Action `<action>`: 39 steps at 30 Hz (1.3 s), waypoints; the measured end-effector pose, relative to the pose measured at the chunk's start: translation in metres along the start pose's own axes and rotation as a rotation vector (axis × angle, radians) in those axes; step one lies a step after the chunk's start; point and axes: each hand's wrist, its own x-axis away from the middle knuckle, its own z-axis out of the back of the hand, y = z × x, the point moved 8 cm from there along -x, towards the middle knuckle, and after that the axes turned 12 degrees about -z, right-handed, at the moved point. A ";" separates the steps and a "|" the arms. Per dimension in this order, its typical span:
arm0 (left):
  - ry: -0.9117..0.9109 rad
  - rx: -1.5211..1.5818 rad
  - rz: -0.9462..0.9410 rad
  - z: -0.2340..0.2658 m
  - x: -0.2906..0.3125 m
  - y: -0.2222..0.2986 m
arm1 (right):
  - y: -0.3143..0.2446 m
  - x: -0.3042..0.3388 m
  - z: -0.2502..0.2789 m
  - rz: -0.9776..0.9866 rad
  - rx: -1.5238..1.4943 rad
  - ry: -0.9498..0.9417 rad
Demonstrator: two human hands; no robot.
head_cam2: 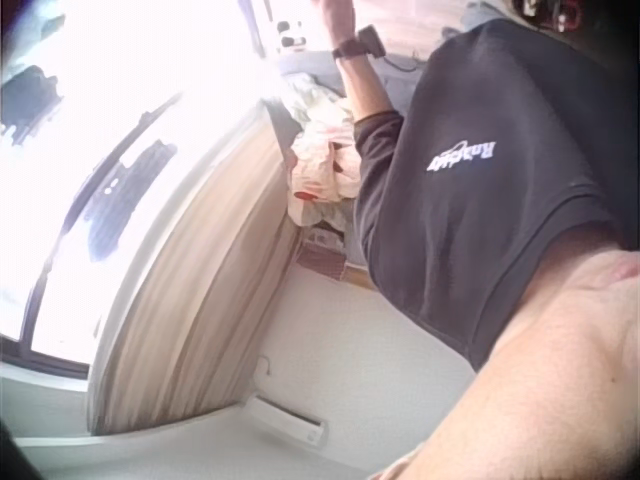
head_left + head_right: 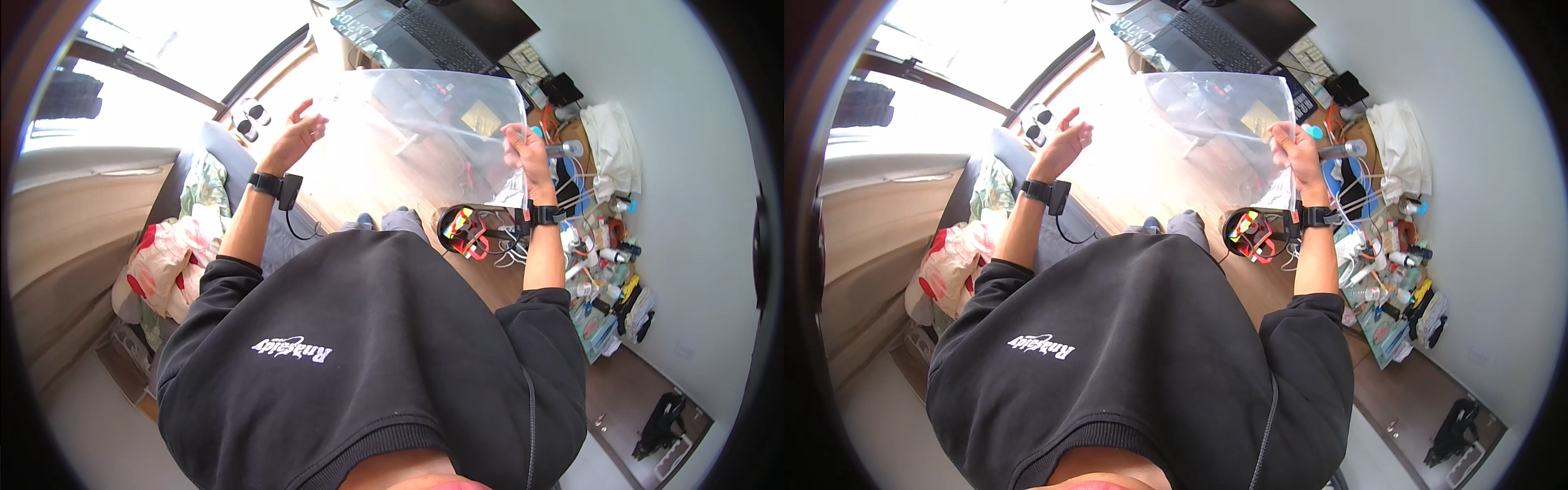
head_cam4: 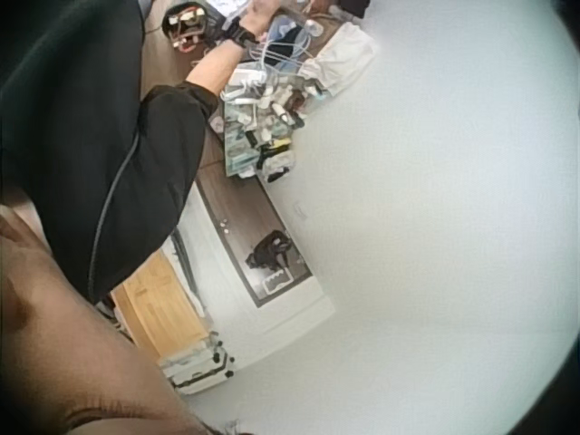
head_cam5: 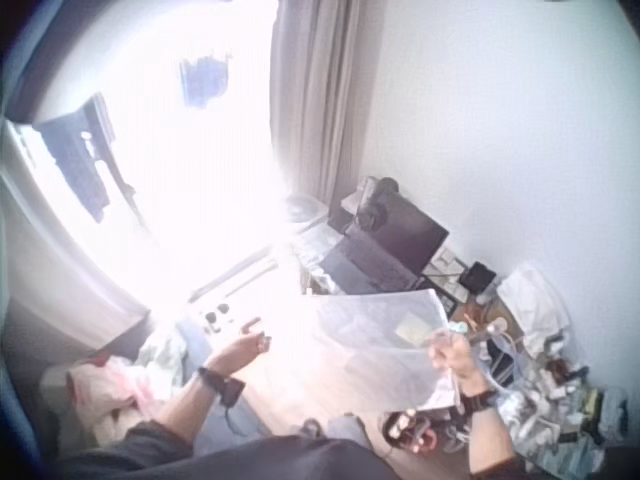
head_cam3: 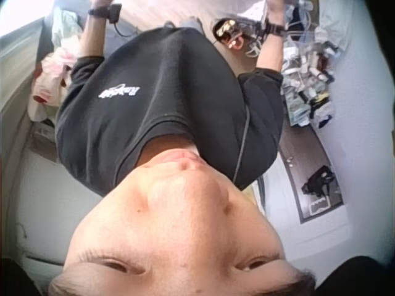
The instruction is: The person gathers several small items from a cluttered desk, including a laptop, a small bottle, a red plastic frame, a black pouch, a yellow cloth, and a plastic bag. They place these items into a red and yellow tote bag, then set the bag on the floor. The person then picks up a small tube and applies its contents to their hand.
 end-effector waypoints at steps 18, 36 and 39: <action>-0.073 -0.182 0.341 0.056 -0.040 -0.005 | -0.155 -0.222 -0.112 0.230 -0.073 -0.372; -0.492 -0.982 -0.502 -0.043 -0.392 0.245 | -0.340 -0.302 -0.265 0.083 0.123 -0.969; -0.401 -0.938 -0.857 -0.032 -0.407 0.288 | -0.346 -0.321 -0.267 0.051 0.112 -0.958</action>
